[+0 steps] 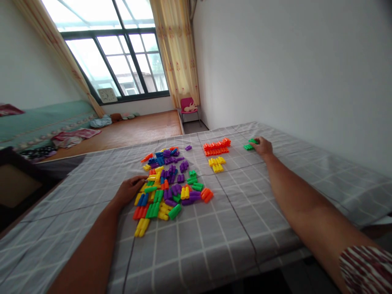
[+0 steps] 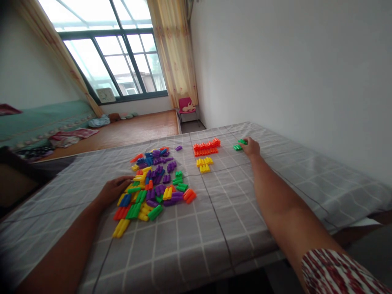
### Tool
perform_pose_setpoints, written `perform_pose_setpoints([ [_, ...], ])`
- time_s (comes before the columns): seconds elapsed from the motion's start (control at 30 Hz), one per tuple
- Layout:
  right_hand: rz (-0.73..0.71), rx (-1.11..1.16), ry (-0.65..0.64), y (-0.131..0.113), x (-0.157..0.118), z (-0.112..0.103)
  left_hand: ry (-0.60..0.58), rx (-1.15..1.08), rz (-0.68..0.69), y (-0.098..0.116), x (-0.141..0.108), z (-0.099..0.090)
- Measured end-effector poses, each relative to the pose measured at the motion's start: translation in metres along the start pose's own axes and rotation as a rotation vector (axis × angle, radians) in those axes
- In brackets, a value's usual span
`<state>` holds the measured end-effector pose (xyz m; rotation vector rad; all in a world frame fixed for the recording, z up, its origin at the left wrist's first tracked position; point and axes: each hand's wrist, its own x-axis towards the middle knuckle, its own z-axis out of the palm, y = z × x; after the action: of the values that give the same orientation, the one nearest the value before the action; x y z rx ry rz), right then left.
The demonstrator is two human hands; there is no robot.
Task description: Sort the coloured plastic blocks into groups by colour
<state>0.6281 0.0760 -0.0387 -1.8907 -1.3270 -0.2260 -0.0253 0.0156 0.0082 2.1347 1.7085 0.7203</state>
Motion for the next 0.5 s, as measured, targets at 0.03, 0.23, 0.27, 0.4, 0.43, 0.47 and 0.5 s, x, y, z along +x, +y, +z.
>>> perform_pose_setpoints([
  [0.03, -0.020, -0.015, -0.014, -0.0007, -0.0009, 0.0022, 0.001, -0.006, 0.000, 0.0013, -0.0004, -0.0001],
  [0.23, -0.034, -0.075, -0.020, 0.0042, -0.0044, 0.0034, -0.002, -0.019, -0.005, -0.0007, -0.0001, 0.0010],
  [0.27, -0.034, -0.079, -0.020, 0.0048, -0.0049, 0.0027, -0.003, -0.022, -0.005, -0.0024, 0.0005, 0.0015],
  [0.4, -0.022, -0.077, -0.021, 0.0062, -0.0080, 0.0012, -0.004, -0.037, 0.018, -0.0068, 0.0012, 0.0033],
  [0.43, -0.015, -0.070, -0.020, 0.0067, -0.0090, 0.0013, 0.001, -0.040, 0.023, -0.0069, 0.0008, 0.0038],
  [0.47, -0.012, -0.059, -0.021, 0.0073, -0.0098, 0.0017, 0.007, -0.043, 0.024, -0.0068, 0.0002, 0.0045],
  [0.5, -0.009, -0.042, -0.024, 0.0080, -0.0104, 0.0021, 0.011, -0.048, 0.025, -0.0067, -0.0003, 0.0053],
])
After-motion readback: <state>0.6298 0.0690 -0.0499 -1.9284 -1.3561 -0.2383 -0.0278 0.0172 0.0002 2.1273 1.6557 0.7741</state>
